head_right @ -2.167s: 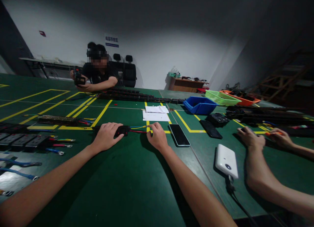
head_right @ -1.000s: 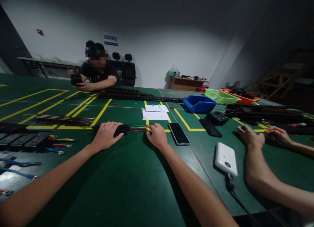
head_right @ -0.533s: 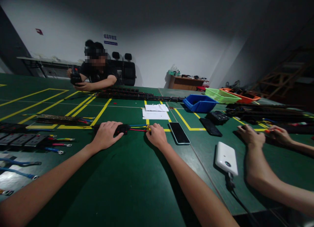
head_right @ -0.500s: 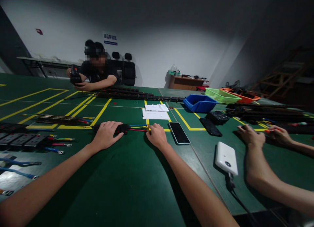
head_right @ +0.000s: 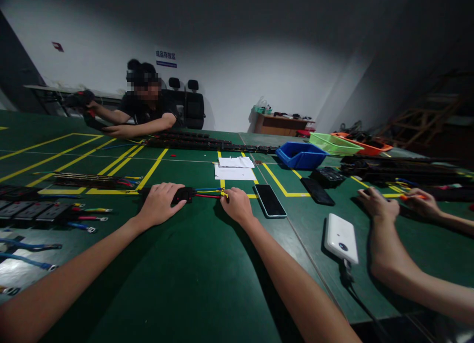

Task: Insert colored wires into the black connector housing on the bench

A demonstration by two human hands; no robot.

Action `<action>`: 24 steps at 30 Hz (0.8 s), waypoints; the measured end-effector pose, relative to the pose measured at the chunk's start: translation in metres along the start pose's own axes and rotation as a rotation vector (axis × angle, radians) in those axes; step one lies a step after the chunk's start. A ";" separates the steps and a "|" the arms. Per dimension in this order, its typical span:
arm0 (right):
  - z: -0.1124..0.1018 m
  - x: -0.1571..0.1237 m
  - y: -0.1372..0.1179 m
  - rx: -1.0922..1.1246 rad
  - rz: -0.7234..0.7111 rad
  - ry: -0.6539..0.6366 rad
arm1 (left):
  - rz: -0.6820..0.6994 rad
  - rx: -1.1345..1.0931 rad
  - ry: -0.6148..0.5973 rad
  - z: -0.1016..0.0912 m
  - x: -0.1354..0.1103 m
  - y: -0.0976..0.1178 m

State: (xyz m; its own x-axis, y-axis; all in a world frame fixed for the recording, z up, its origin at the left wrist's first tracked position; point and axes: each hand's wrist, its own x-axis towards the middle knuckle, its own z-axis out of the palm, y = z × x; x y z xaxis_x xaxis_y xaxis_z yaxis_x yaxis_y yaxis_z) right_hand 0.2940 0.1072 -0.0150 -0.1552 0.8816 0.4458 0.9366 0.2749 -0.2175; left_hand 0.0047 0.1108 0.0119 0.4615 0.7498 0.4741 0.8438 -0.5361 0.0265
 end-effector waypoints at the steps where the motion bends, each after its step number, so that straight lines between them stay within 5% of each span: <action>1: 0.000 0.000 0.000 0.000 0.001 0.005 | 0.000 -0.003 -0.001 0.000 0.000 0.000; 24: 0.000 0.000 -0.002 -0.030 0.038 0.029 | -0.011 -0.024 -0.004 0.001 0.000 -0.001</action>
State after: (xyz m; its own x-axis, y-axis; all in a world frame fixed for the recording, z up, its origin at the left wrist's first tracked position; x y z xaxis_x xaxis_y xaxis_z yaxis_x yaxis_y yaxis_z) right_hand 0.2926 0.1068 -0.0145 -0.1107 0.8793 0.4633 0.9507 0.2296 -0.2086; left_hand 0.0046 0.1117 0.0109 0.4531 0.7572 0.4704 0.8421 -0.5367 0.0528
